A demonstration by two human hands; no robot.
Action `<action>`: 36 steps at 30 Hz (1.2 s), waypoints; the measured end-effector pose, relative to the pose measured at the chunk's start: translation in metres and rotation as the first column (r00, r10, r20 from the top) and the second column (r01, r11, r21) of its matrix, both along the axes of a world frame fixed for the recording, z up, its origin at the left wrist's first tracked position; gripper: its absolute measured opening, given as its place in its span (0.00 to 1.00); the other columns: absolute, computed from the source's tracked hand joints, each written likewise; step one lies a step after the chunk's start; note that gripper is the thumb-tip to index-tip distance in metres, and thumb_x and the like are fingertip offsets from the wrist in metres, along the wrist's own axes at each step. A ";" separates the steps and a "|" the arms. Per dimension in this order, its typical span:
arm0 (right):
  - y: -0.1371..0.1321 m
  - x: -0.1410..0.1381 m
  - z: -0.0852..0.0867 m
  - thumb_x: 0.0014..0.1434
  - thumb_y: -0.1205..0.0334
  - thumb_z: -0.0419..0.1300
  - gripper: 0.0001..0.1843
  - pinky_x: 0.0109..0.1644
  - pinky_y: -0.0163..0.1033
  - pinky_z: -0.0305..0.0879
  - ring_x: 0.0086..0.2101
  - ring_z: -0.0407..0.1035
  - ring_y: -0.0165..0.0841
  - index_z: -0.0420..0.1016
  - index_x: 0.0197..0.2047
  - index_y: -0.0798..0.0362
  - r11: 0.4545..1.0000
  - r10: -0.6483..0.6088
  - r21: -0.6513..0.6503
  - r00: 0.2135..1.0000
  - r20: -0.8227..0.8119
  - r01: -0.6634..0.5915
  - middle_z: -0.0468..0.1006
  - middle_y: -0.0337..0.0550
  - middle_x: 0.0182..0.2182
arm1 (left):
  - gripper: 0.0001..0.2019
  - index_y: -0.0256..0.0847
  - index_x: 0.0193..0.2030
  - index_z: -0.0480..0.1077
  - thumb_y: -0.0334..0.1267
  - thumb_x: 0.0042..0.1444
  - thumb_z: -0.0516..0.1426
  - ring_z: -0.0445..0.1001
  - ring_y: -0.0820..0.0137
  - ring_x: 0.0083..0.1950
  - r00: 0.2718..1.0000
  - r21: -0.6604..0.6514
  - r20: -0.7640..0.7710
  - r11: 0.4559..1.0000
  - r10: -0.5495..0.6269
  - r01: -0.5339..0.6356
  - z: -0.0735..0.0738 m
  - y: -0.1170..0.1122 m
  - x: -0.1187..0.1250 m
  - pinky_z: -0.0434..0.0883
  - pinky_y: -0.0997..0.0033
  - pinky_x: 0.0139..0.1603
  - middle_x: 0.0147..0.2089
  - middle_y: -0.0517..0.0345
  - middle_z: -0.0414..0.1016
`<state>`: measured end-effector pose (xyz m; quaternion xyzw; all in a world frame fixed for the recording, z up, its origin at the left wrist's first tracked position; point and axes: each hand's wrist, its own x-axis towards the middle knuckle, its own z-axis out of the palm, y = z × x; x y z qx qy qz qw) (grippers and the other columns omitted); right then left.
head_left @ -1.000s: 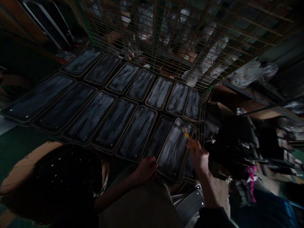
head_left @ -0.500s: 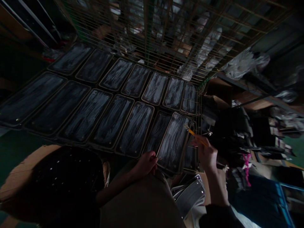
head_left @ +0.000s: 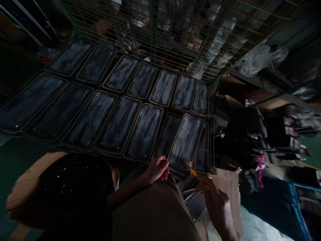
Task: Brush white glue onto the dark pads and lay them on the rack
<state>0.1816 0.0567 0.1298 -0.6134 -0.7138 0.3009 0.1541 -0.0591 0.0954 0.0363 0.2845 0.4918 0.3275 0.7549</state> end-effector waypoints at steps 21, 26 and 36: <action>0.000 -0.014 -0.023 0.66 0.50 0.53 0.18 0.38 0.42 0.73 0.35 0.76 0.40 0.73 0.48 0.55 0.847 -0.461 0.209 0.871 -0.169 0.489 0.80 0.49 0.34 | 0.12 0.41 0.33 0.57 0.47 0.57 0.53 0.67 0.75 0.14 0.997 0.026 -0.057 0.998 -0.057 0.059 0.002 0.001 -0.002 0.58 0.81 0.12 0.19 0.65 0.69; 0.018 -0.029 -0.021 0.67 0.51 0.51 0.17 0.35 0.39 0.73 0.28 0.75 0.35 0.72 0.47 0.53 0.893 -0.393 0.126 0.885 -0.249 0.432 0.79 0.44 0.30 | 0.13 0.41 0.33 0.58 0.49 0.57 0.54 0.66 0.76 0.14 0.992 0.037 -0.083 0.994 -0.096 0.100 -0.002 0.003 -0.002 0.58 0.82 0.11 0.19 0.66 0.68; 0.084 0.008 -0.035 0.67 0.51 0.52 0.16 0.35 0.37 0.73 0.31 0.76 0.35 0.71 0.48 0.52 0.864 -0.360 0.182 0.829 -0.429 0.469 0.79 0.43 0.32 | 0.22 0.41 0.35 0.59 0.60 0.54 0.56 0.67 0.76 0.16 0.990 0.076 -0.103 0.992 -0.091 0.099 -0.004 -0.002 0.003 0.61 0.80 0.15 0.22 0.65 0.68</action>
